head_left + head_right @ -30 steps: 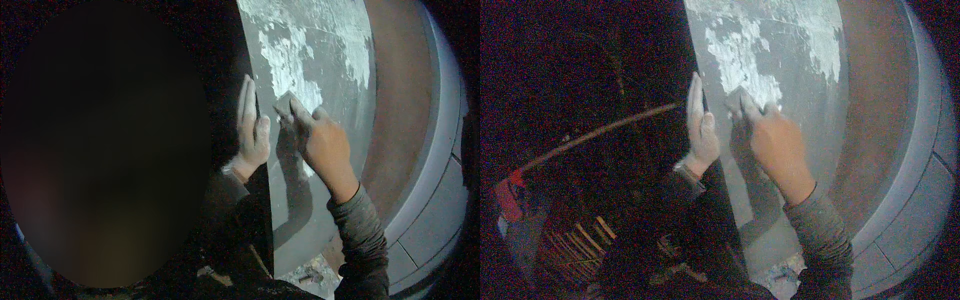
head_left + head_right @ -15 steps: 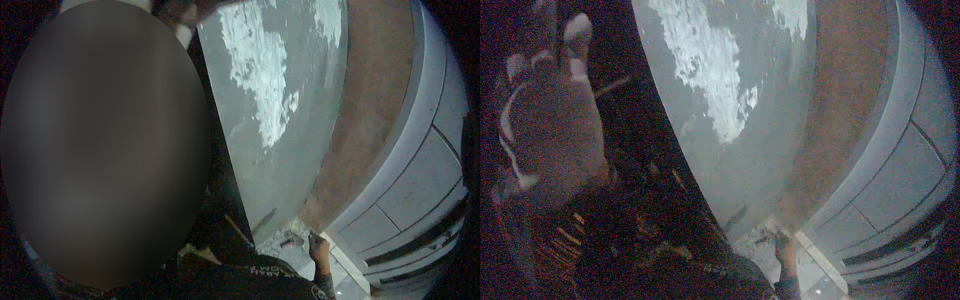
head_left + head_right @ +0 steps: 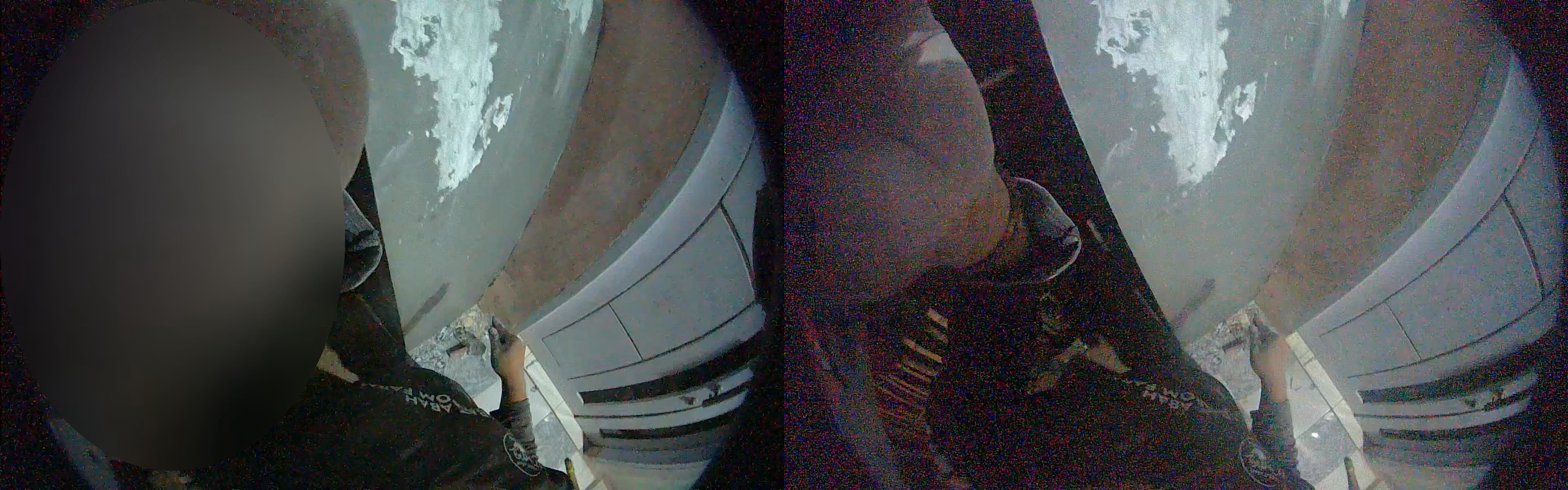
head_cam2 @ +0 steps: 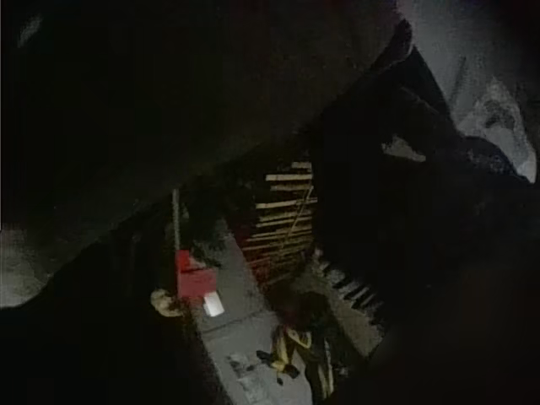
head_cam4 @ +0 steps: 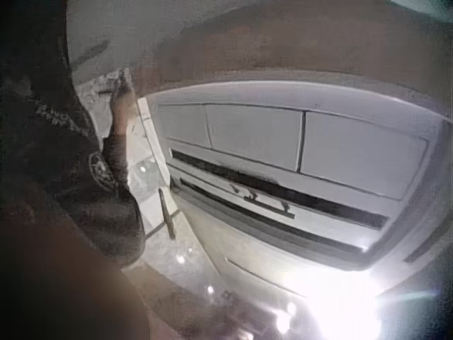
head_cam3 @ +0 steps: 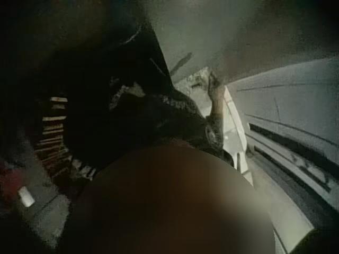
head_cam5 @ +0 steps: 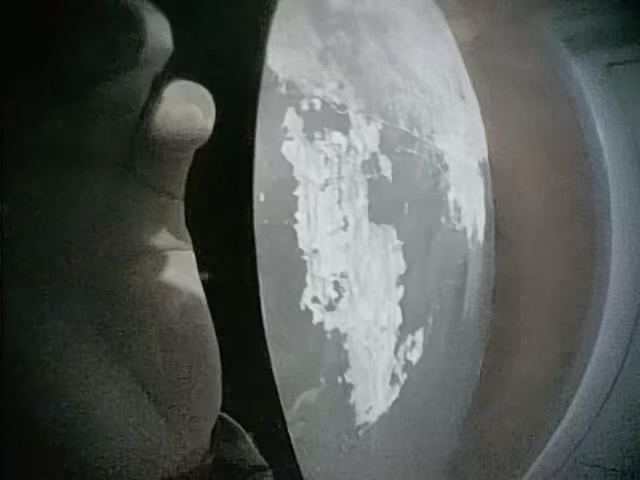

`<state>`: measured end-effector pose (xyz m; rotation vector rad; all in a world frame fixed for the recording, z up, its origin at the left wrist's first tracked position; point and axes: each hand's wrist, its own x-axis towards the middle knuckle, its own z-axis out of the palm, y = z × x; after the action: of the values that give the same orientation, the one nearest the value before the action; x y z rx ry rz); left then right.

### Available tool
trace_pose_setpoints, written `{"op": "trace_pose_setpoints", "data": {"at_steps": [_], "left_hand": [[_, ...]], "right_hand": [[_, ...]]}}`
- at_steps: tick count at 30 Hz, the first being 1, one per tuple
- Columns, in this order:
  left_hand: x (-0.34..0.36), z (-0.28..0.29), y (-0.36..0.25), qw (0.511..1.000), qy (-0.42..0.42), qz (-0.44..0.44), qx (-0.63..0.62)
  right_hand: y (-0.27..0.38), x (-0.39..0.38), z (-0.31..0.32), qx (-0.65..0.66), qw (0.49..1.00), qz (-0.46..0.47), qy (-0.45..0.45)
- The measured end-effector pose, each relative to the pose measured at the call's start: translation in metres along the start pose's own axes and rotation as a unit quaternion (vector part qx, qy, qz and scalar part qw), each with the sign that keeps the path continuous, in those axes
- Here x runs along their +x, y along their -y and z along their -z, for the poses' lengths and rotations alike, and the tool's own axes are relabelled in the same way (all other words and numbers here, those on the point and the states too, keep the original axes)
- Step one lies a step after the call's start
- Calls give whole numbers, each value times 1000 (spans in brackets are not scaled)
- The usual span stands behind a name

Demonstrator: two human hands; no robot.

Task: The person applies white plaster to a curved wall using a trowel, spreading and smoothing the material in vertical strokes. The person repeatedly scoops plaster from a container and applies it to the wall surface.

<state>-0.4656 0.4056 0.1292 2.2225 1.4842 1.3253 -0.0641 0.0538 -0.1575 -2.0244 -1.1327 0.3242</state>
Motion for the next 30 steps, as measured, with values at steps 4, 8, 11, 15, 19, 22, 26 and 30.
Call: {"op": "trace_pose_setpoints", "data": {"at_steps": [4,8,11,15,19,22,26,30], "left_hand": [[20,-37,51,995,35,75,54],[35,-62,85,986,59,116,102],[42,-75,97,978,79,143,128],[46,-88,107,969,97,166,155],[45,-87,107,964,85,181,173],[35,-83,69,970,49,176,159],[-12,-91,-54,998,-24,54,-32],[-86,-114,-193,973,-42,-95,-205]], "right_hand": [[8,18,-29,63,998,-3,16],[31,44,-44,81,996,5,37],[50,62,-41,101,994,17,40],[67,79,-37,120,992,41,16],[77,92,-27,186,980,72,19],[78,110,-6,245,964,36,91],[86,139,38,288,927,29,238],[143,165,87,248,907,326,99]]}}
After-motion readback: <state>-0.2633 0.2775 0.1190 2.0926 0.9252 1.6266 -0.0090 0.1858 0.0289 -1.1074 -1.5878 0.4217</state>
